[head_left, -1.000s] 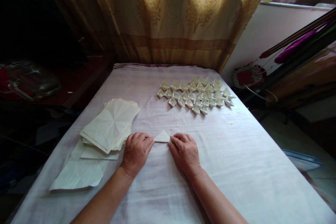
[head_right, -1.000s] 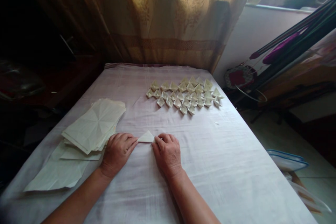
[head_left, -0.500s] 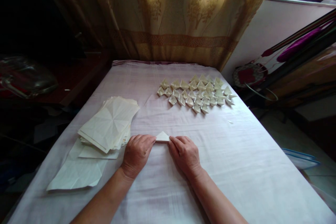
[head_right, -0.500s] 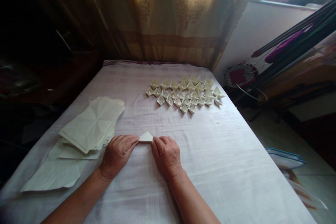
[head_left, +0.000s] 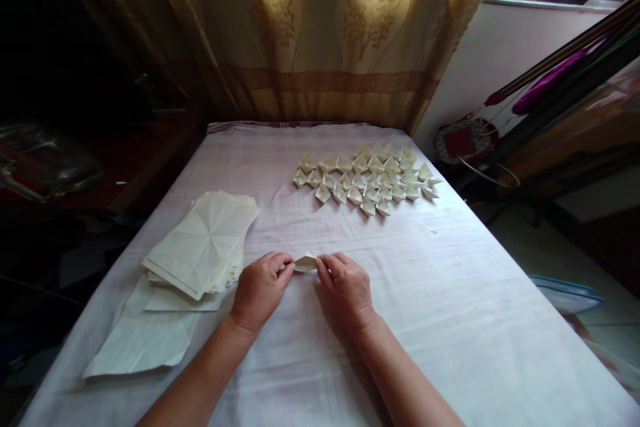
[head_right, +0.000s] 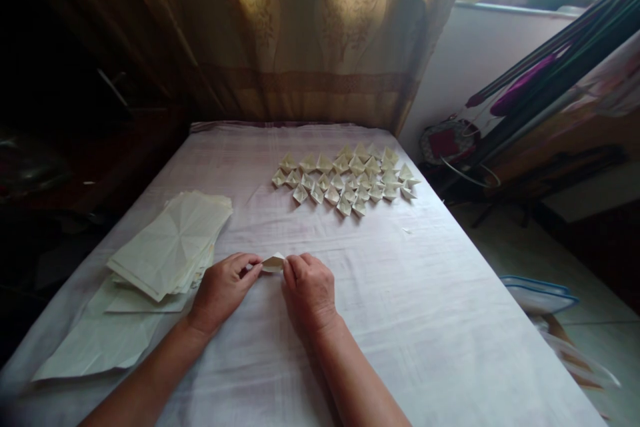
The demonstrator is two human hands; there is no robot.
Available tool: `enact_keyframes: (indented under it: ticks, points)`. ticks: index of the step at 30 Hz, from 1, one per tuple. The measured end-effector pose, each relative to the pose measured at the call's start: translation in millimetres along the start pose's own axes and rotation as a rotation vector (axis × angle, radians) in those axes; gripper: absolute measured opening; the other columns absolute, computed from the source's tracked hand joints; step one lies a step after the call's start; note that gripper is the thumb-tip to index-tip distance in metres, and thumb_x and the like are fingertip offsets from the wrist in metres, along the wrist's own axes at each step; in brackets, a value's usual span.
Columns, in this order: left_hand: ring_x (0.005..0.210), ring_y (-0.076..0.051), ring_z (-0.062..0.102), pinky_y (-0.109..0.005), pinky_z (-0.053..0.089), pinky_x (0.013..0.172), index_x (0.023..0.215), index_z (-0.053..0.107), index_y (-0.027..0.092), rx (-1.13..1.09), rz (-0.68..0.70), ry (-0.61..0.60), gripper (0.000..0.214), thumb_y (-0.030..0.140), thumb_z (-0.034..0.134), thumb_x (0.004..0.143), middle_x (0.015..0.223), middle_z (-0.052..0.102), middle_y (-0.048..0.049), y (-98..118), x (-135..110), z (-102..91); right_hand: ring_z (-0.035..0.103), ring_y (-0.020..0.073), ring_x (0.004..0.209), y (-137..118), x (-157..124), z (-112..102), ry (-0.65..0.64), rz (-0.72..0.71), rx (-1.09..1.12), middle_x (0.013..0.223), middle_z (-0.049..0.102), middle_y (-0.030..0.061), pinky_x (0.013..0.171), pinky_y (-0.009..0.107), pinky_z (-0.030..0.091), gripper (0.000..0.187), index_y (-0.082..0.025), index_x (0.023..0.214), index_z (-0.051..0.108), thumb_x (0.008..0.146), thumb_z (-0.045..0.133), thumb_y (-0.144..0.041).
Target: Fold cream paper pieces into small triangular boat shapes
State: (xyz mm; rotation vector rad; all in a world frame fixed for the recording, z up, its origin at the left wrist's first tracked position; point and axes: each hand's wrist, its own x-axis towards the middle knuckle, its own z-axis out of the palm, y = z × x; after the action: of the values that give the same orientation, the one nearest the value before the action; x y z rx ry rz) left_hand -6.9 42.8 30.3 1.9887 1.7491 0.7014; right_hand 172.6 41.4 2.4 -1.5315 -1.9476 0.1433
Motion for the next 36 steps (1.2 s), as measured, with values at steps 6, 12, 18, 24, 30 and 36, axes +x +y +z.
enact_keyframes:
  ticks: [6, 12, 18, 24, 30, 36]
  points:
    - [0.079, -0.016, 0.070, -0.025, 0.048, 0.074, 0.092, 0.072, 0.023, 0.014, -0.072, 0.037, 0.013, 0.019, 0.060, 0.088, 0.089, 0.076, -0.0006, 5, 11, 3.1, 0.064, 0.0143, 0.064, -4, 10, 8, 0.115, 0.092, 0.223, 0.080, 0.072, 0.0034, 0.066, 0.025, 0.050, 0.019, -0.020, 0.093, 0.072, 0.092, 0.053, -0.024]
    - [0.081, -0.017, 0.071, -0.025, 0.047, 0.073, 0.097, 0.073, 0.023, -0.053, -0.170, -0.007, 0.018, 0.026, 0.056, 0.091, 0.093, 0.077, -0.0021, 8, 16, 14.5, 0.066, 0.0154, 0.071, -8, 14, 19, 0.238, 0.134, 0.390, 0.082, 0.072, 0.0042, 0.068, 0.026, 0.054, 0.019, -0.021, 0.089, 0.074, 0.091, 0.055, -0.024]
    - [0.067, -0.016, 0.067, -0.023, 0.043, 0.061, 0.084, 0.074, 0.022, -0.186, -0.253, -0.015, 0.022, 0.034, 0.054, 0.086, 0.073, 0.074, -0.0004, -1, 18, 21.6, 0.068, 0.0179, 0.085, -11, 7, 22, 0.241, -0.043, 0.311, 0.094, 0.075, 0.0064, 0.079, 0.030, 0.055, 0.019, -0.022, 0.099, 0.075, 0.093, 0.057, -0.018]
    - [0.044, -0.012, 0.054, -0.021, 0.038, 0.044, 0.080, 0.068, 0.019, -0.574, -0.406, -0.082, 0.031, 0.048, 0.059, 0.075, 0.056, 0.064, 0.0020, -15, 19, 25.9, 0.066, 0.0177, 0.085, -14, 7, 17, 0.148, -0.190, 0.246, 0.097, 0.075, 0.0052, 0.081, 0.031, 0.053, 0.018, -0.022, 0.101, 0.072, 0.094, 0.057, -0.016]
    - [0.037, -0.010, 0.051, -0.018, 0.033, 0.036, 0.078, 0.063, 0.018, -0.641, -0.460, -0.139, 0.036, 0.053, 0.058, 0.070, 0.052, 0.059, 0.0037, -10, 21, 16.9, 0.065, 0.0176, 0.086, -19, 7, 16, 0.085, -0.212, 0.189, 0.098, 0.074, 0.0056, 0.079, 0.030, 0.052, 0.017, -0.023, 0.103, 0.071, 0.097, 0.055, -0.021]
    - [0.034, -0.009, 0.046, -0.017, 0.030, 0.032, 0.075, 0.059, 0.018, -0.716, -0.486, -0.152, 0.043, 0.059, 0.062, 0.063, 0.046, 0.053, 0.0059, -6, 22, 12.4, 0.065, 0.0177, 0.087, -18, 6, 17, 0.051, -0.221, 0.230, 0.100, 0.074, 0.0053, 0.080, 0.031, 0.052, 0.018, -0.022, 0.107, 0.071, 0.096, 0.057, -0.019]
